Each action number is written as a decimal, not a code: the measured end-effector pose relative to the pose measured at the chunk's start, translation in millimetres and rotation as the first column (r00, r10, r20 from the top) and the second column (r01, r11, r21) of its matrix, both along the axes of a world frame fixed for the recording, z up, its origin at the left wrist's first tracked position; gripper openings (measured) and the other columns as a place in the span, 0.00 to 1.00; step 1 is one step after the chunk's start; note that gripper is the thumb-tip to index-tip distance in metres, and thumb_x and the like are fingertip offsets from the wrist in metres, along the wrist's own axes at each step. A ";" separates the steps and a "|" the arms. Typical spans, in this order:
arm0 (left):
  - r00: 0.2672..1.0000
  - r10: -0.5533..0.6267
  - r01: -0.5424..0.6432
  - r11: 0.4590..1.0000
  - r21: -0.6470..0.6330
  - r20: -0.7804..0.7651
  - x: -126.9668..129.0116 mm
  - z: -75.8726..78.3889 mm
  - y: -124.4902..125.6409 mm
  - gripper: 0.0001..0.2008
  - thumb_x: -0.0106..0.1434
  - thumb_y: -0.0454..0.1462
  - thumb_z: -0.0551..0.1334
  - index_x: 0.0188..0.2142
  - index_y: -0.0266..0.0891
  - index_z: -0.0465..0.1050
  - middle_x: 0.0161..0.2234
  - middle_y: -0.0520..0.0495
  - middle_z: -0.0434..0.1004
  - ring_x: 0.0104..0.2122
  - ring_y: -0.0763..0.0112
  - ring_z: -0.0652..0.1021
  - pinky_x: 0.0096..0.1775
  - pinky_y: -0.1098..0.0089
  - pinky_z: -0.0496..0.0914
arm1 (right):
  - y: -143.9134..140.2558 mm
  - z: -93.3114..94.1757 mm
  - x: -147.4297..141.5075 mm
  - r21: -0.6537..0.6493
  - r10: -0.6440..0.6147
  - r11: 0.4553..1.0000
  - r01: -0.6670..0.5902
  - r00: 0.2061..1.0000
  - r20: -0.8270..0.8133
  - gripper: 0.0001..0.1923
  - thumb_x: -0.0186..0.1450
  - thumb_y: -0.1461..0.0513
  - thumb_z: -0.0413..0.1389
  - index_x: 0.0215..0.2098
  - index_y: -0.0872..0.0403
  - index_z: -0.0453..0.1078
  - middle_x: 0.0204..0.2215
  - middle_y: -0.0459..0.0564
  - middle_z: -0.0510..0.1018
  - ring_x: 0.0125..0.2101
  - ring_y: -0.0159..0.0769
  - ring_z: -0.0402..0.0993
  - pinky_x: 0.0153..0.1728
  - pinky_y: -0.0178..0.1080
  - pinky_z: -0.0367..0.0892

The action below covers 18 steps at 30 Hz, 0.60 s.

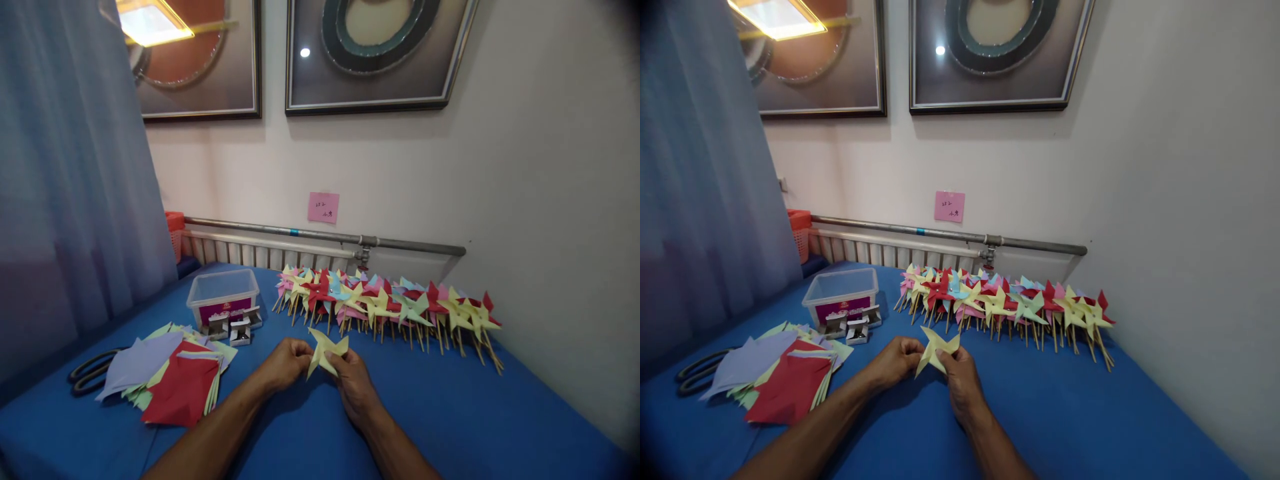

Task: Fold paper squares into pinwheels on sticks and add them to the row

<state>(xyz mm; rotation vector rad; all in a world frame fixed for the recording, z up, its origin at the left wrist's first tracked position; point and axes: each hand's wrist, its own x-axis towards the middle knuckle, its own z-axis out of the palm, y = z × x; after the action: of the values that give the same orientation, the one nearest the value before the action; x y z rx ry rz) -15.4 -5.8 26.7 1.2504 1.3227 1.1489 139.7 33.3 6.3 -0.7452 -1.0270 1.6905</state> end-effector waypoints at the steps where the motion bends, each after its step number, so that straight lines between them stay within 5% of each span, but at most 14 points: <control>1: 1.000 0.003 -0.003 1.000 0.004 -0.004 0.5 -1.7 0.4 0.06 0.50 0.39 0.63 0.23 0.38 0.73 0.17 0.55 0.67 0.16 0.78 0.59 0.23 0.72 0.52 | 0.2 -0.5 -0.1 -0.006 -0.009 1.000 0.009 1.000 -0.003 0.22 0.49 0.56 0.73 0.39 0.56 0.79 0.30 0.50 0.85 0.33 0.44 0.81 0.41 0.44 0.74; 18: 0.997 0.045 -0.043 0.998 0.040 -0.061 8.0 -10.9 2.5 0.06 0.52 0.39 0.60 0.24 0.38 0.70 0.18 0.56 0.66 0.18 0.77 0.61 0.23 0.73 0.53 | 8.0 -12.7 -2.2 -0.016 -0.054 0.998 0.054 0.998 -0.018 0.20 0.48 0.57 0.73 0.37 0.57 0.79 0.30 0.50 0.85 0.30 0.41 0.79 0.36 0.40 0.73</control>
<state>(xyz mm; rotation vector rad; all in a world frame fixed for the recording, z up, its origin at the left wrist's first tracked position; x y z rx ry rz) -7.4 -3.3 15.8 1.2995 1.3856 1.1796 137.5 41.3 -6.4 -0.7602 -0.9739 1.6577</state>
